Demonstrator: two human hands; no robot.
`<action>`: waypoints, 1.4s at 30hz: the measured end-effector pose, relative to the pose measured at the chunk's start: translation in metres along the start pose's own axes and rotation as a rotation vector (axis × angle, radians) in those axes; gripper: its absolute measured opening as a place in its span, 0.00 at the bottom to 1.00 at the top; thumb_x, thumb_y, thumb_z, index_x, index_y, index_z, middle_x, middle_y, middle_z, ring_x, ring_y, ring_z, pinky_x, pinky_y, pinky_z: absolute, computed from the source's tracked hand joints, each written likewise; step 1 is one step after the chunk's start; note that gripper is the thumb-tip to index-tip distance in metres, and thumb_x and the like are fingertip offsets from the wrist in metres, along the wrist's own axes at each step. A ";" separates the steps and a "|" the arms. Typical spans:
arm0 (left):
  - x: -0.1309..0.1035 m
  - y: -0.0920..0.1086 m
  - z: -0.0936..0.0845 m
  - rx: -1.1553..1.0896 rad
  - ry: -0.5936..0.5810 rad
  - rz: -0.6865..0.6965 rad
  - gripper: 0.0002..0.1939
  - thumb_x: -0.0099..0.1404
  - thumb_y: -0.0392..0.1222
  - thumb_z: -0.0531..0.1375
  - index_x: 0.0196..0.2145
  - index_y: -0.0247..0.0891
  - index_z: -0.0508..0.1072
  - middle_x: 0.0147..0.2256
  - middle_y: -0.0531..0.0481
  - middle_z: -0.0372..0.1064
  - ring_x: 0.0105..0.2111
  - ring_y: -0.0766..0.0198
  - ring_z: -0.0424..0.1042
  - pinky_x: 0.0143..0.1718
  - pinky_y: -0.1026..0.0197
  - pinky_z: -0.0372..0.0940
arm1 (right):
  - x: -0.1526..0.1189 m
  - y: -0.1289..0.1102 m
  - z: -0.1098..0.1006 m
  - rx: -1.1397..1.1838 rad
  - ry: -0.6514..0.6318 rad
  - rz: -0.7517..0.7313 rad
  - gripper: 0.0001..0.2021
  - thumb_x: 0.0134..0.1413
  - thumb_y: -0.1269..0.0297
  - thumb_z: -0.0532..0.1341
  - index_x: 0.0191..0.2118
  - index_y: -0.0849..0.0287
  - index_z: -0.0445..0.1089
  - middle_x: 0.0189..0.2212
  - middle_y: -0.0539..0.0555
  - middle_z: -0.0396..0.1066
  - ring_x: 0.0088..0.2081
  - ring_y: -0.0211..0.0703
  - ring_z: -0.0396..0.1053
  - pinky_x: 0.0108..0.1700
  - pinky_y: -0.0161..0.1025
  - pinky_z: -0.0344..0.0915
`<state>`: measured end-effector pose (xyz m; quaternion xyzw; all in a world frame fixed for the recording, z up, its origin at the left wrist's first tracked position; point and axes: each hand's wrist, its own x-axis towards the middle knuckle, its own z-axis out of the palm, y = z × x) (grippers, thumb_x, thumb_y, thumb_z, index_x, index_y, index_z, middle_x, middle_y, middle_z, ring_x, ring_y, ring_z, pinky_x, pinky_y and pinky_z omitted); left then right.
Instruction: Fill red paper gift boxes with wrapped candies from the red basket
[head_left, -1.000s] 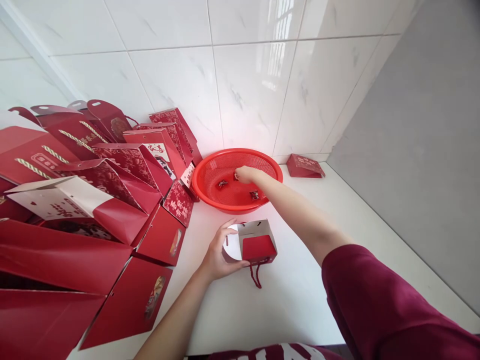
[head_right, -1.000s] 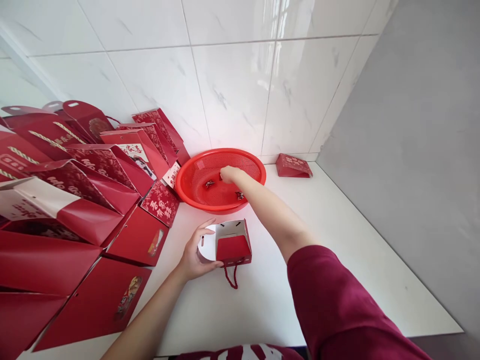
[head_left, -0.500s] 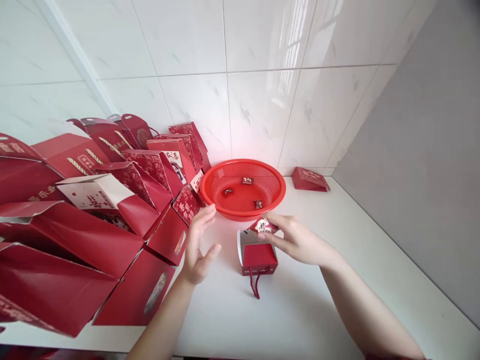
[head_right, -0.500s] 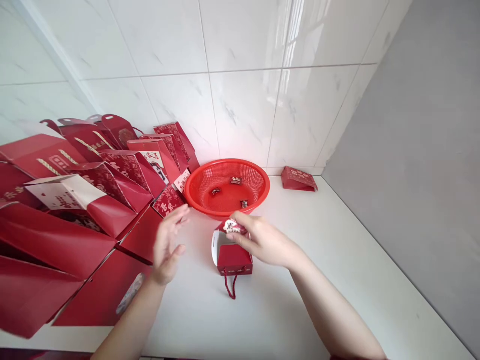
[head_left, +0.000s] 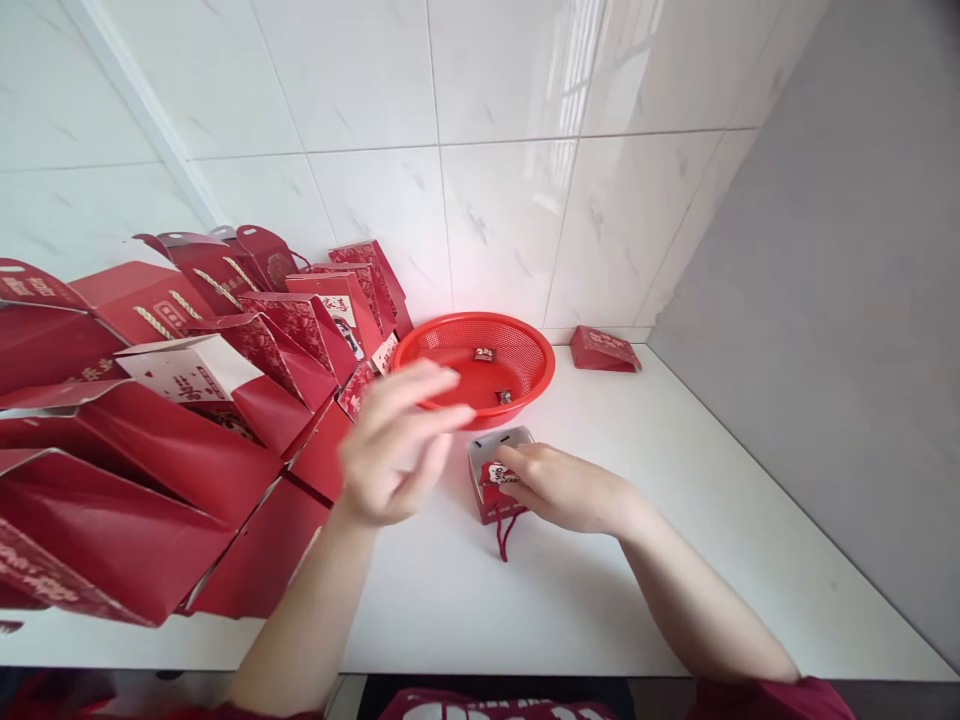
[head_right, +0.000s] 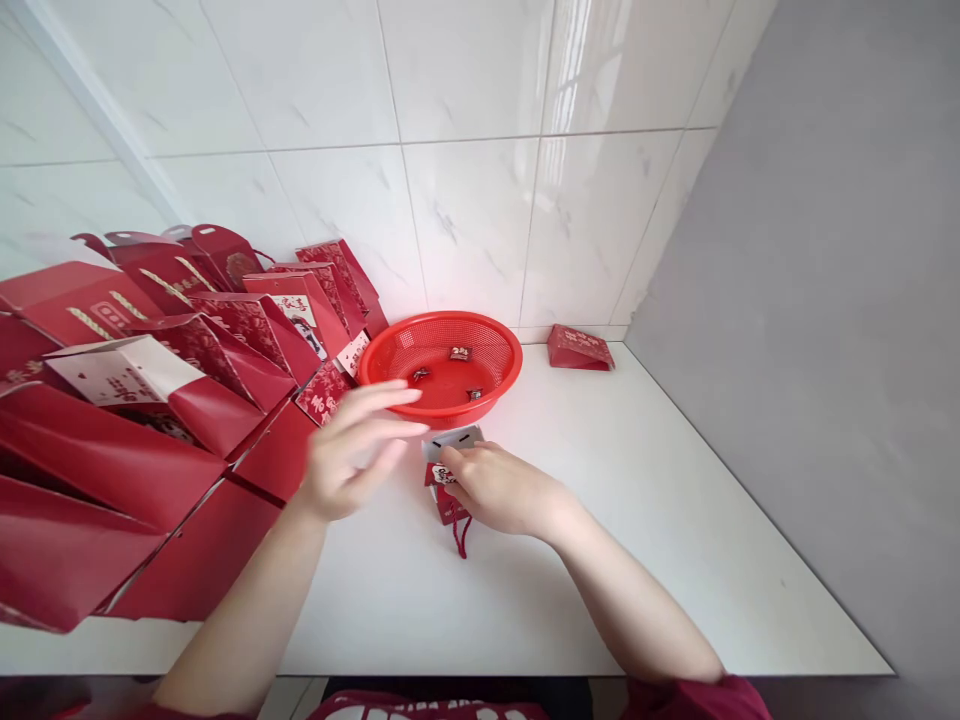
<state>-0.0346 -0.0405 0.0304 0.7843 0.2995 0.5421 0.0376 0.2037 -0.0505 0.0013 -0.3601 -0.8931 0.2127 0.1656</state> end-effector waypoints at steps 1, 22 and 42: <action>-0.003 -0.007 0.015 -0.012 -0.155 0.004 0.11 0.66 0.44 0.60 0.45 0.47 0.77 0.57 0.50 0.66 0.58 0.51 0.64 0.60 0.42 0.61 | 0.001 0.002 0.004 -0.023 -0.002 0.019 0.05 0.63 0.70 0.52 0.37 0.55 0.62 0.32 0.53 0.69 0.30 0.44 0.67 0.30 0.39 0.61; -0.071 -0.056 0.063 -0.151 -0.556 -0.416 0.26 0.61 0.35 0.56 0.58 0.43 0.67 0.56 0.45 0.63 0.58 0.52 0.62 0.59 0.51 0.59 | -0.004 0.015 -0.015 0.276 -0.378 -0.142 0.05 0.53 0.73 0.64 0.37 0.59 0.70 0.39 0.52 0.70 0.36 0.37 0.67 0.36 0.33 0.61; -0.068 -0.056 0.060 -0.345 -0.615 -0.644 0.33 0.58 0.28 0.50 0.61 0.45 0.64 0.58 0.48 0.61 0.59 0.53 0.62 0.52 0.56 0.67 | -0.002 0.032 -0.017 -0.028 -0.174 0.329 0.07 0.64 0.64 0.51 0.33 0.56 0.58 0.27 0.50 0.66 0.26 0.37 0.60 0.26 0.35 0.52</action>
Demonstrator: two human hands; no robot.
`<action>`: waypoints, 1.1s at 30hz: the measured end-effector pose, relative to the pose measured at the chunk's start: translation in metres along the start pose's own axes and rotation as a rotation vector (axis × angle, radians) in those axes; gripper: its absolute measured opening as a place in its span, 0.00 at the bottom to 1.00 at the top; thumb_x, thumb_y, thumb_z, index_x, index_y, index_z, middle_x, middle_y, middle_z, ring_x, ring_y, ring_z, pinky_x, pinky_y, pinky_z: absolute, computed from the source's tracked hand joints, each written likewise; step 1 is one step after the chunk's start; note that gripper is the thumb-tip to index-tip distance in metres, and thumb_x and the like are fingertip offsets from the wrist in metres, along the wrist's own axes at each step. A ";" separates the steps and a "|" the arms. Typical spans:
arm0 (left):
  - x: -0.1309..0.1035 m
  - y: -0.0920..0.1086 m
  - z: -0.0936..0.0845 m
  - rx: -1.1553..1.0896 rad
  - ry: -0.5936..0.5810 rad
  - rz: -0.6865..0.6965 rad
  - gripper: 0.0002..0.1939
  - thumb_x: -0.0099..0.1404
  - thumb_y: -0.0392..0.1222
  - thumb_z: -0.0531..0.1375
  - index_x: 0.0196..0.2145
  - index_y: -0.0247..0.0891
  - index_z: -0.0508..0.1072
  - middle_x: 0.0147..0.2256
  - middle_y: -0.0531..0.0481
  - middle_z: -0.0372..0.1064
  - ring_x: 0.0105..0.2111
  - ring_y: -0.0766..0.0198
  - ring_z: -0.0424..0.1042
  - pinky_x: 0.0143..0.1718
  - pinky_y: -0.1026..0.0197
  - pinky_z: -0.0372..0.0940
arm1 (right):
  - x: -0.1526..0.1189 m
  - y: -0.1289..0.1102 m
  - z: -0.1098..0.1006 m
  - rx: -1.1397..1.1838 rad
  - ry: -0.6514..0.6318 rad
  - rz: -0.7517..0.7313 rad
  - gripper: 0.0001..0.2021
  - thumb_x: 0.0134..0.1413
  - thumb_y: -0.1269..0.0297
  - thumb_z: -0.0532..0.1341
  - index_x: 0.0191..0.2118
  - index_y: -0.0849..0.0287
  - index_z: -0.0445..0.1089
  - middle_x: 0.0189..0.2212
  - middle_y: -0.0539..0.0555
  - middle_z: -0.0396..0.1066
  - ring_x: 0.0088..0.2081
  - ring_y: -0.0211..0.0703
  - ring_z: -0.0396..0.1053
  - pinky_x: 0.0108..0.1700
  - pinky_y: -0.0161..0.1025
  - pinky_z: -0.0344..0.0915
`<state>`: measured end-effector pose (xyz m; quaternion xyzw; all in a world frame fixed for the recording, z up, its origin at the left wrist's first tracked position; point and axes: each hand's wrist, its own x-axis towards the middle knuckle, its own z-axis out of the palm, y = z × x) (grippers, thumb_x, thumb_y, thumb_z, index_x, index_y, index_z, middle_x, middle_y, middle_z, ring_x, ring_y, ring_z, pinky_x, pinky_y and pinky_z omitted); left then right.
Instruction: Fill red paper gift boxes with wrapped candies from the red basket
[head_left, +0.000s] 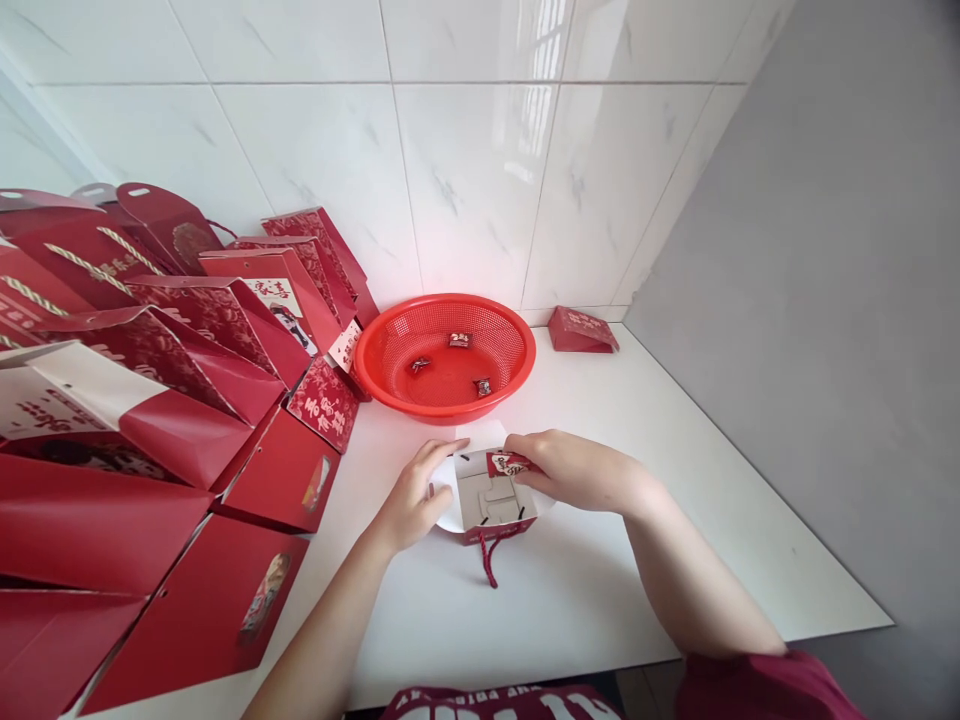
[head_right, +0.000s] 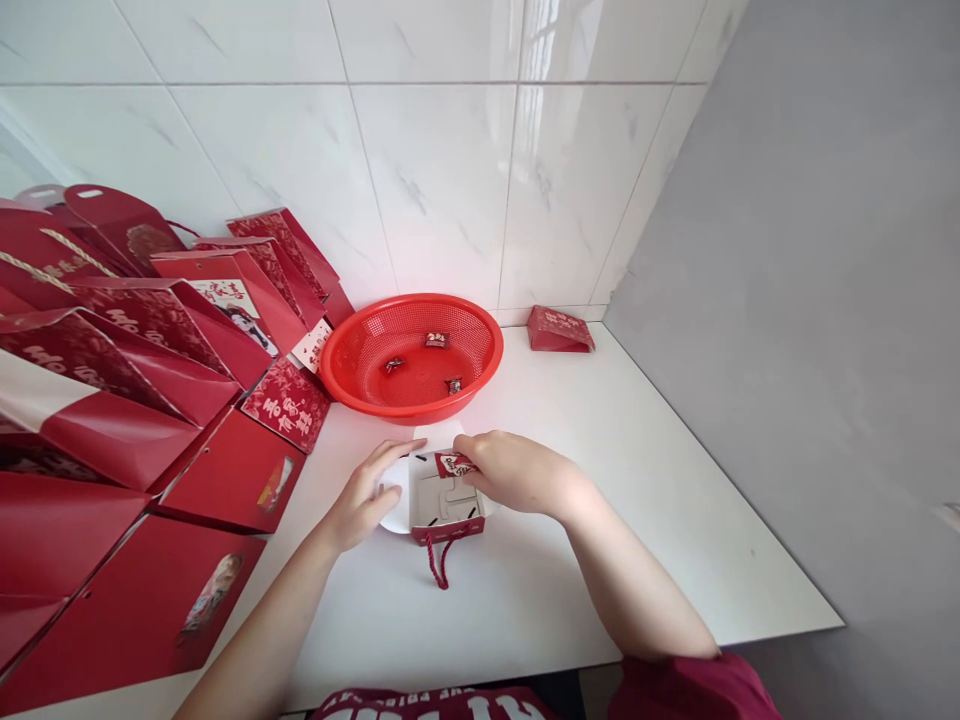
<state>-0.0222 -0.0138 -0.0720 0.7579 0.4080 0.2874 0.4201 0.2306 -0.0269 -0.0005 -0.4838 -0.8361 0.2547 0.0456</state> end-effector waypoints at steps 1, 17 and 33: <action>0.000 -0.002 0.000 -0.011 -0.008 -0.006 0.33 0.59 0.28 0.50 0.61 0.45 0.63 0.59 0.48 0.61 0.60 0.53 0.61 0.52 0.57 0.67 | 0.000 -0.001 0.000 0.000 -0.003 -0.013 0.07 0.64 0.64 0.51 0.33 0.56 0.59 0.28 0.50 0.67 0.27 0.38 0.61 0.27 0.35 0.53; 0.002 -0.007 0.000 0.069 -0.040 0.017 0.25 0.70 0.48 0.53 0.63 0.42 0.61 0.64 0.47 0.58 0.63 0.52 0.58 0.64 0.52 0.55 | -0.017 0.085 -0.052 0.204 0.392 0.708 0.32 0.62 0.61 0.50 0.69 0.62 0.43 0.34 0.59 0.78 0.41 0.55 0.75 0.44 0.51 0.68; 0.005 -0.010 0.002 0.028 -0.096 0.005 0.28 0.68 0.52 0.57 0.63 0.42 0.59 0.63 0.46 0.58 0.63 0.54 0.57 0.64 0.53 0.52 | -0.021 0.049 -0.063 0.130 0.257 0.459 0.26 0.64 0.48 0.50 0.65 0.46 0.55 0.49 0.53 0.74 0.45 0.49 0.73 0.41 0.41 0.68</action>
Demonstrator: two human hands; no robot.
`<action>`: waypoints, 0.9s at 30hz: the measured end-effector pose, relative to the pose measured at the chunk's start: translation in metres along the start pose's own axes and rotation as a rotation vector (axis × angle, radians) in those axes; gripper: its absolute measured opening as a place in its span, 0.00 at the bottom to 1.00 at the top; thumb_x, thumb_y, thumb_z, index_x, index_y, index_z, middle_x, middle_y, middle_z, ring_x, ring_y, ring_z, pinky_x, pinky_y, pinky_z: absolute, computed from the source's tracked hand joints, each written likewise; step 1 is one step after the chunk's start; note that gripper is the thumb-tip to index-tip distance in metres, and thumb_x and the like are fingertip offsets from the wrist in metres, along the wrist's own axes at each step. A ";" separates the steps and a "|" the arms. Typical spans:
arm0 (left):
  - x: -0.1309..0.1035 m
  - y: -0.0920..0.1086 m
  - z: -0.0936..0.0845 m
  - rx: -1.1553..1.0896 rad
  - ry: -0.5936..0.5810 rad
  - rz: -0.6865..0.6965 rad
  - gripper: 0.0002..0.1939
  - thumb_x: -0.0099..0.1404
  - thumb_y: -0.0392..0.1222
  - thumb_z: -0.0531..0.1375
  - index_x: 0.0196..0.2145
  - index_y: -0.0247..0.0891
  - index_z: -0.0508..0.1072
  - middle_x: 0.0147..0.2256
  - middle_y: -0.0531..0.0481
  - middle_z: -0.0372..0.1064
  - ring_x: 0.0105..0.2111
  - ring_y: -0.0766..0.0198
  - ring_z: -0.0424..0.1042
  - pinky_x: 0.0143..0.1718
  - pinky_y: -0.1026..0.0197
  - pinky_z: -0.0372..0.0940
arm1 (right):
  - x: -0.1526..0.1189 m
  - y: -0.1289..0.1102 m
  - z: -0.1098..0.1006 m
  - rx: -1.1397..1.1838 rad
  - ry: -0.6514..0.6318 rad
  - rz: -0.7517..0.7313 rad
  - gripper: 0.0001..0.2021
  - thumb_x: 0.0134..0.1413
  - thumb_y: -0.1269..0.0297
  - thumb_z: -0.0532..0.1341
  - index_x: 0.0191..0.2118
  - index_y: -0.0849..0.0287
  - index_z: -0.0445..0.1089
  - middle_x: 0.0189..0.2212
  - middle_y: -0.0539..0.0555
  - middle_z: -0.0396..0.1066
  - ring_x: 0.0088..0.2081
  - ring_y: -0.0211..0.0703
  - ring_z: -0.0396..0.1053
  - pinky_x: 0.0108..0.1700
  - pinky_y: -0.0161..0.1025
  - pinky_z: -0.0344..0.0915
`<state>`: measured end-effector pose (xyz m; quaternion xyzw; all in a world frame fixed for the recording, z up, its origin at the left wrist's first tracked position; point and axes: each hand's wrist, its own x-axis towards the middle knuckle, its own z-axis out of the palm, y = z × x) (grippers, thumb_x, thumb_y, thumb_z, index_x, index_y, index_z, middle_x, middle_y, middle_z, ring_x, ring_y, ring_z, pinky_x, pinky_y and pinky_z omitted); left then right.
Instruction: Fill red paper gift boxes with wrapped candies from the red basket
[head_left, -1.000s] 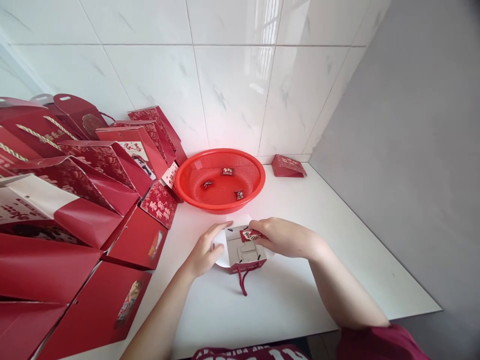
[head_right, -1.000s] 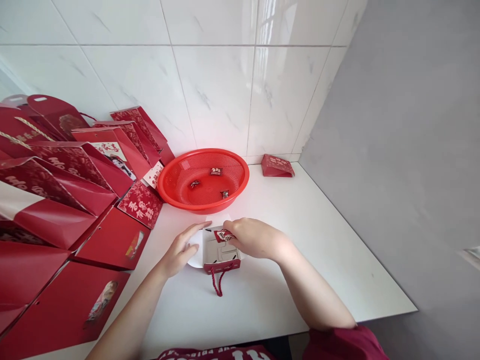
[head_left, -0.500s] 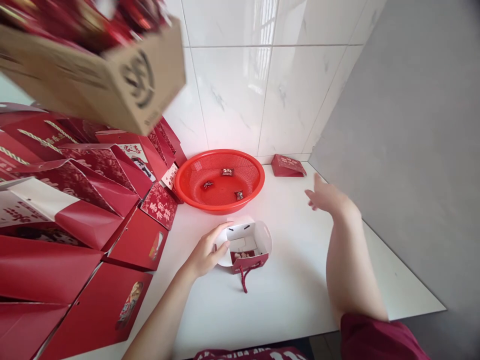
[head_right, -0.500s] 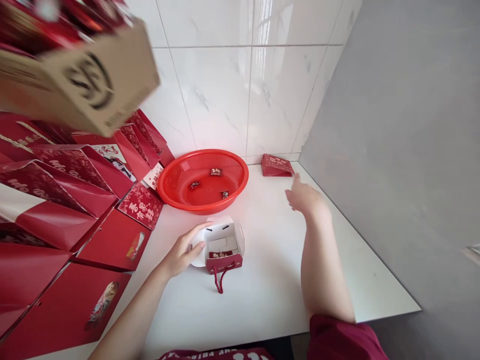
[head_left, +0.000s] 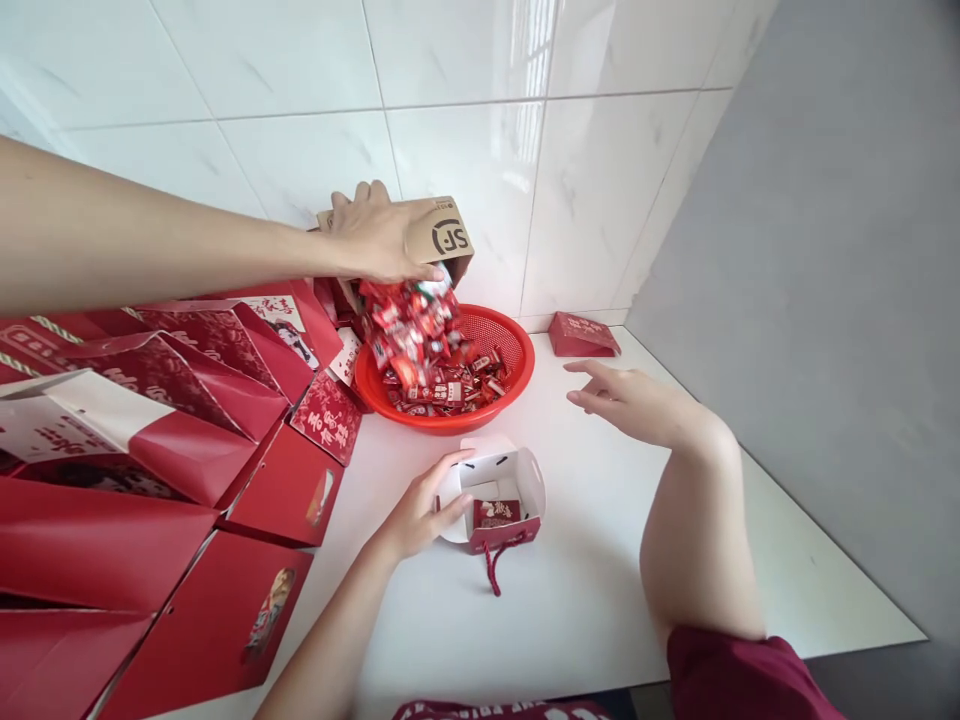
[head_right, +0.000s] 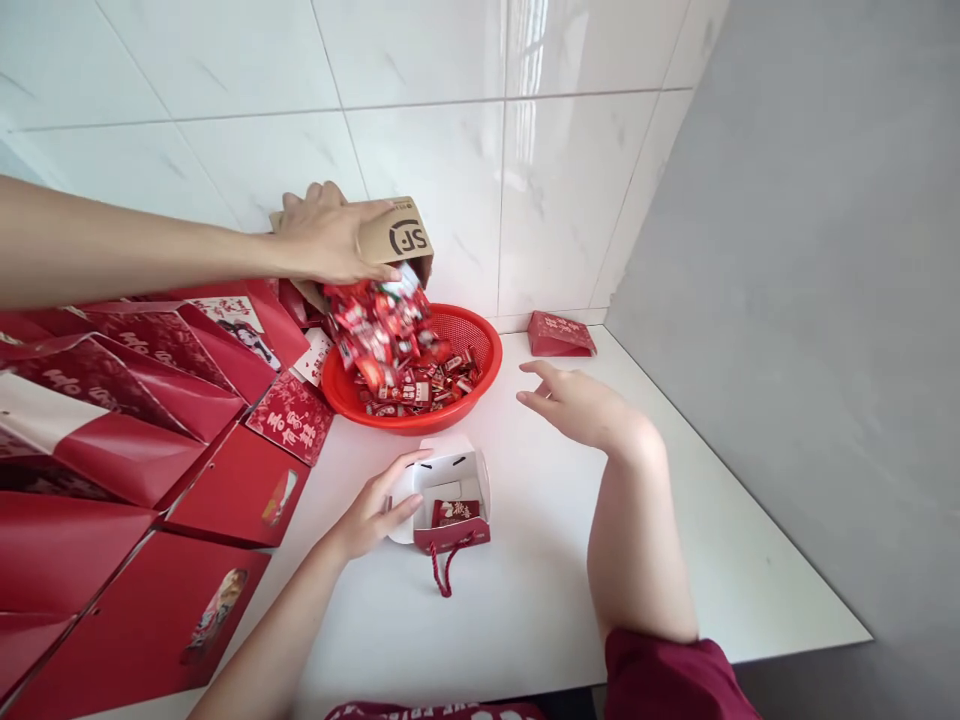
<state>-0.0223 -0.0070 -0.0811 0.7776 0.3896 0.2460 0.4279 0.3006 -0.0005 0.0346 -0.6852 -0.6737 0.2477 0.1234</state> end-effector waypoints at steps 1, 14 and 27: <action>0.000 0.000 0.000 -0.005 -0.003 -0.001 0.28 0.68 0.52 0.57 0.63 0.42 0.59 0.63 0.45 0.58 0.63 0.53 0.57 0.65 0.53 0.52 | 0.001 0.000 0.001 0.002 0.000 -0.007 0.26 0.64 0.48 0.50 0.64 0.47 0.56 0.49 0.53 0.74 0.45 0.48 0.73 0.40 0.41 0.68; -0.001 0.005 0.002 0.009 -0.002 -0.031 0.30 0.68 0.54 0.55 0.64 0.42 0.58 0.60 0.45 0.63 0.58 0.49 0.64 0.60 0.49 0.59 | 0.006 0.001 0.012 -0.035 -0.023 0.017 0.24 0.63 0.49 0.51 0.62 0.50 0.60 0.50 0.56 0.73 0.44 0.50 0.73 0.39 0.42 0.68; -0.003 -0.002 0.000 -0.016 0.008 0.018 0.30 0.68 0.53 0.56 0.64 0.41 0.58 0.63 0.43 0.59 0.62 0.52 0.60 0.64 0.50 0.54 | 0.115 -0.072 0.051 -0.184 0.015 -0.442 0.18 0.59 0.61 0.61 0.53 0.60 0.67 0.54 0.63 0.67 0.54 0.53 0.66 0.52 0.42 0.63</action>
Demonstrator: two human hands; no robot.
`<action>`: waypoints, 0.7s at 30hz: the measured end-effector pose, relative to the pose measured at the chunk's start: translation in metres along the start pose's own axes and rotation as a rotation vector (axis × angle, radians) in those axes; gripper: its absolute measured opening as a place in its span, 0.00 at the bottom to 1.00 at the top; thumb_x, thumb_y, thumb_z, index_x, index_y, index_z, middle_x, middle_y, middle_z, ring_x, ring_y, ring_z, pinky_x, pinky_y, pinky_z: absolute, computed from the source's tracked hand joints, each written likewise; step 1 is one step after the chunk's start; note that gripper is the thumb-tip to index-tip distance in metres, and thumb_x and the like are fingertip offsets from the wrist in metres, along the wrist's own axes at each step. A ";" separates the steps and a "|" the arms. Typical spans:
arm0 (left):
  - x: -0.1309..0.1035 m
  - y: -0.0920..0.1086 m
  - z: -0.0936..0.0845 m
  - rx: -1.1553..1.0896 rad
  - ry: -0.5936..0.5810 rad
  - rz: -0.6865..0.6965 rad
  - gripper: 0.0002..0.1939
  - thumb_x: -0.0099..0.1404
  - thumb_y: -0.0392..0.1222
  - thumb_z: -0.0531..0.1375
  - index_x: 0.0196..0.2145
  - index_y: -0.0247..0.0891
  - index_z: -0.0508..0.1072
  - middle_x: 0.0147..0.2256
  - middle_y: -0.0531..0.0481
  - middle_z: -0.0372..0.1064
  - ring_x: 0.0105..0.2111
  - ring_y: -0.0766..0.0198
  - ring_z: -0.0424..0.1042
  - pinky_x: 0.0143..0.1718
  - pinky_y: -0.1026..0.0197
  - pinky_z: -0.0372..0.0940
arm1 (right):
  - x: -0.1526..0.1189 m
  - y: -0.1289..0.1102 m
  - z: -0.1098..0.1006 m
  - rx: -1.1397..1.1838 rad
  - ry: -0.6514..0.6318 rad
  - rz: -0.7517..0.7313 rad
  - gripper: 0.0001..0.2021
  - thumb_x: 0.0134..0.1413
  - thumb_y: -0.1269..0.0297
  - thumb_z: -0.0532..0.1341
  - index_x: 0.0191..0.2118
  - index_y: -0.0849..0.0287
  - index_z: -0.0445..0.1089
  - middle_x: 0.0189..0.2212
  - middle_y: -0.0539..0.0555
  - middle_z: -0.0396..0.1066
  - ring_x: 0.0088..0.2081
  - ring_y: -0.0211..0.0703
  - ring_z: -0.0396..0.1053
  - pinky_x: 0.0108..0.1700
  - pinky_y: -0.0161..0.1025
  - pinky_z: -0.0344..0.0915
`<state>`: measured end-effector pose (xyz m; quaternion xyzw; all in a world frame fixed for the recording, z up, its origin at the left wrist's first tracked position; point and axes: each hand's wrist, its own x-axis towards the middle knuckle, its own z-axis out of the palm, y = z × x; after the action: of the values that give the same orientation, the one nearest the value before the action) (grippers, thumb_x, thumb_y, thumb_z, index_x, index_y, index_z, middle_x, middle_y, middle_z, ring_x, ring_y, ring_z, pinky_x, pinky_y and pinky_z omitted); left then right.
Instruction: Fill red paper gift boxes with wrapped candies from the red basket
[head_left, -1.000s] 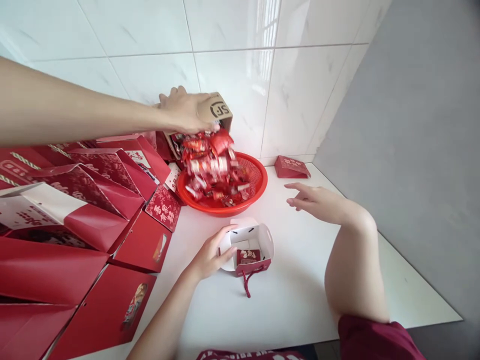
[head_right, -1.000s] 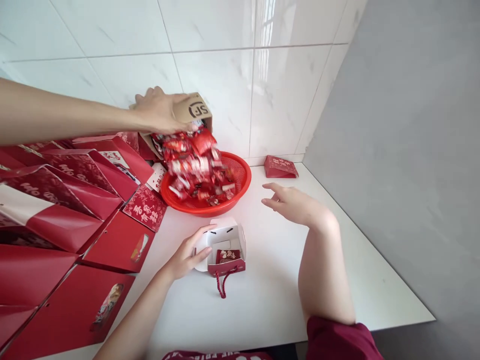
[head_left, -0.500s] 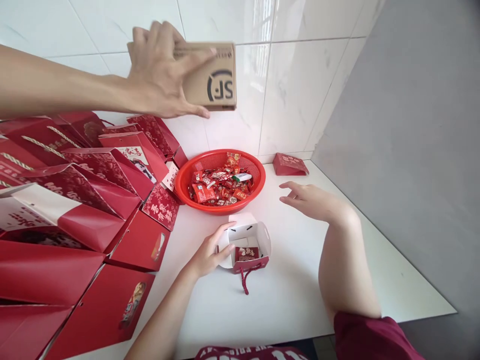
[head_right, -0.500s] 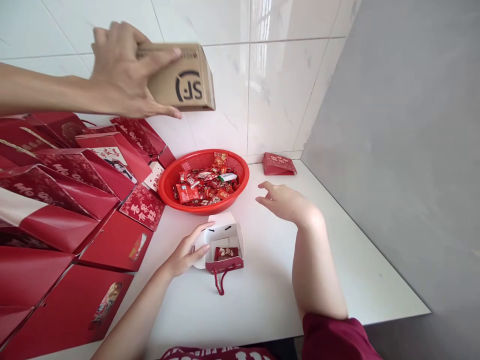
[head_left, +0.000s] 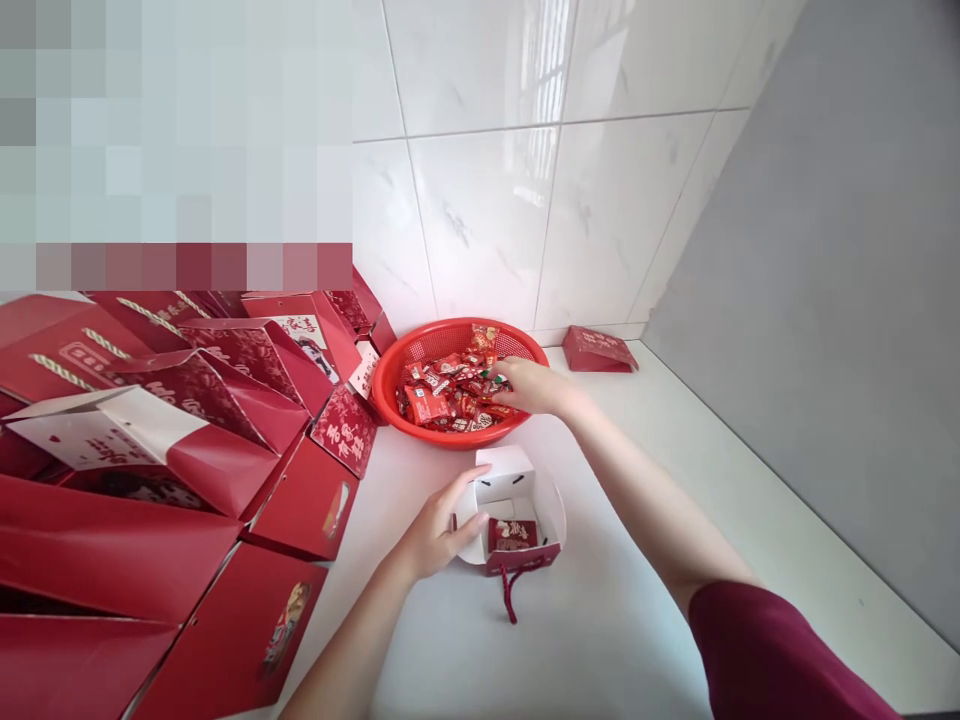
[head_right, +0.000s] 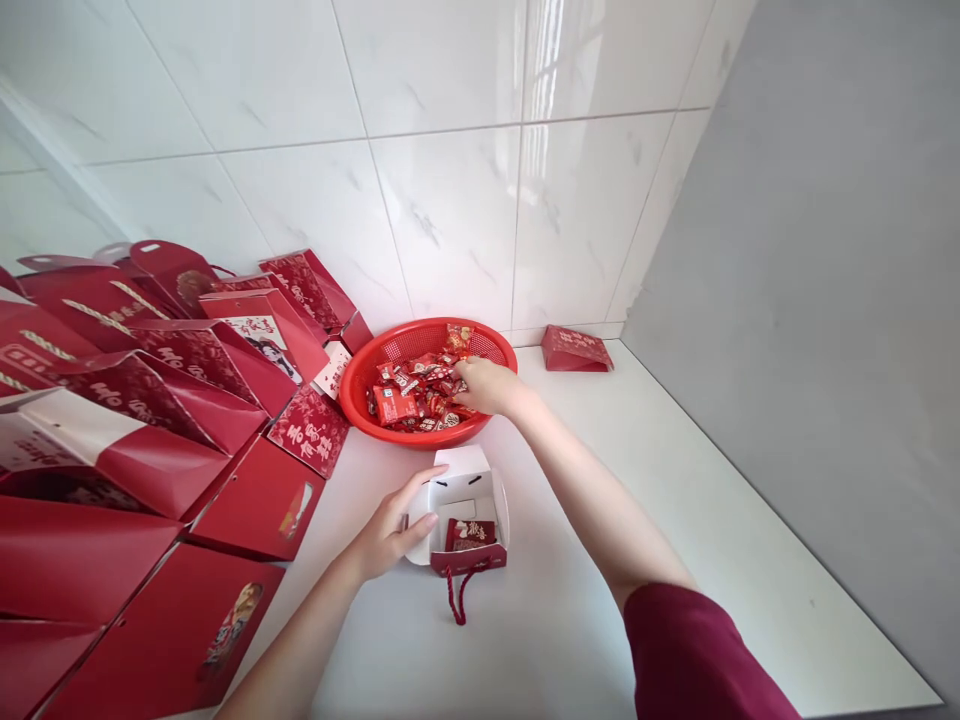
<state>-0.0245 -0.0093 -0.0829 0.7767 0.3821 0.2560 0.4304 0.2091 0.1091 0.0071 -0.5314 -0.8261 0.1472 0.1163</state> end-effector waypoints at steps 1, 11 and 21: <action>0.000 0.000 0.000 0.002 -0.003 0.000 0.30 0.68 0.53 0.56 0.64 0.41 0.58 0.63 0.43 0.59 0.63 0.52 0.59 0.64 0.50 0.54 | 0.014 -0.005 0.005 -0.028 -0.038 -0.051 0.20 0.57 0.62 0.63 0.54 0.60 0.66 0.54 0.63 0.66 0.54 0.54 0.66 0.52 0.43 0.63; -0.001 -0.004 -0.002 0.014 -0.027 0.010 0.30 0.69 0.51 0.56 0.65 0.43 0.56 0.65 0.45 0.56 0.64 0.55 0.57 0.64 0.54 0.53 | 0.072 -0.045 0.044 -0.152 -0.305 -0.203 0.42 0.47 0.57 0.70 0.67 0.53 0.54 0.68 0.65 0.47 0.62 0.66 0.58 0.56 0.50 0.63; 0.000 -0.002 -0.001 -0.002 -0.029 -0.004 0.29 0.69 0.51 0.56 0.65 0.44 0.56 0.63 0.46 0.59 0.63 0.55 0.59 0.63 0.55 0.54 | 0.030 -0.037 -0.014 -0.188 -0.286 0.004 0.14 0.61 0.61 0.56 0.43 0.63 0.76 0.42 0.65 0.76 0.44 0.56 0.73 0.43 0.45 0.67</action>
<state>-0.0262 -0.0078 -0.0839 0.7790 0.3771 0.2444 0.4373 0.1701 0.1235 0.0350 -0.5151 -0.8434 0.1435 -0.0527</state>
